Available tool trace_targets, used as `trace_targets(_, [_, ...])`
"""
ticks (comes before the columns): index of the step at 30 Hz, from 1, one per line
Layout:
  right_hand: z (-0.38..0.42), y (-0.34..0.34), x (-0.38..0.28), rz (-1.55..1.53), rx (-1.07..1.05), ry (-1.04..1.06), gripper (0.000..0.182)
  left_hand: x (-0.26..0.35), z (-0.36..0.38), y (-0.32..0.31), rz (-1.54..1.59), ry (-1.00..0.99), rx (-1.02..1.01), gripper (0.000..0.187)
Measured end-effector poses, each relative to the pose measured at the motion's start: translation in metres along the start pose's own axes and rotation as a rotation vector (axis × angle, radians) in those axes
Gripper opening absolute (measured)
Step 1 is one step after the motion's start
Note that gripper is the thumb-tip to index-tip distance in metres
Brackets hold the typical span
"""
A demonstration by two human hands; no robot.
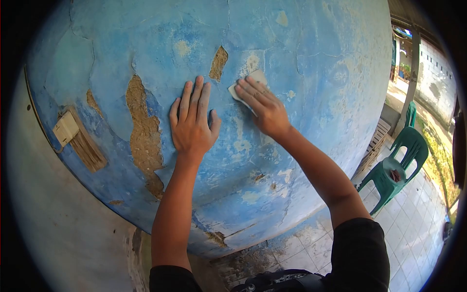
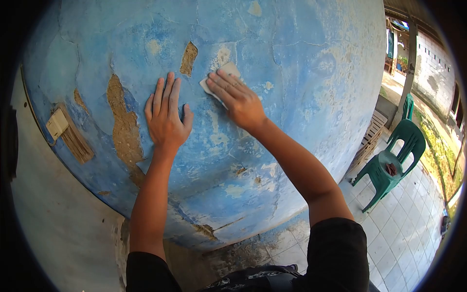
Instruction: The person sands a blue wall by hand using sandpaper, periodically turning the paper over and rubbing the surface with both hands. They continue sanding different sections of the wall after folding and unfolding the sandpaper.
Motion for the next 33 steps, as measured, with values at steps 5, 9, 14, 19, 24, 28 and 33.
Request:
trace_targets(5, [-0.058, 0.01, 0.012, -0.018, 0.261, -0.216, 0.056, -0.002, -0.001, 0.001, 0.013, 0.011, -0.025, 0.066])
trace_targets(9, [-0.007, -0.009, -0.035, -0.058, -0.028, 0.023, 0.057, -0.003, -0.001, 0.001, 0.019, 0.016, -0.029, 0.066])
trace_targets(14, [-0.037, 0.004, 0.004, -0.007, 0.01, 0.073, 0.056, -0.003, -0.001, 0.0, 0.013, -0.01, 0.004, 0.067])
trace_targets(19, [-0.04, -0.007, -0.008, 0.02, 0.201, -0.079, 0.054, -0.009, -0.001, 0.003, 0.032, -0.012, -0.063, 0.069])
trace_targets(24, [-0.003, -0.003, -0.008, 0.035, -0.103, 0.184, 0.055, -0.009, 0.0, 0.004, -0.002, -0.021, -0.08, 0.069])
trace_targets(28, [-0.041, 0.011, 0.007, 0.088, 0.029, 0.07, 0.056, -0.01, 0.0, 0.004, -0.008, -0.02, -0.067, 0.068])
trace_targets(33, [-0.008, -0.009, -0.025, -0.026, 0.035, -0.014, 0.056, -0.009, 0.001, 0.004, -0.006, -0.008, -0.07, 0.066])
Point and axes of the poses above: each hand's wrist, its own z-axis away from the middle knuckle, its own y-axis out of the back of the hand, x = y × z, the point moved 4 cm from there along -z, towards the middle knuckle, and after that the axes turned 1 degree about -z, right-handed, at the moved point
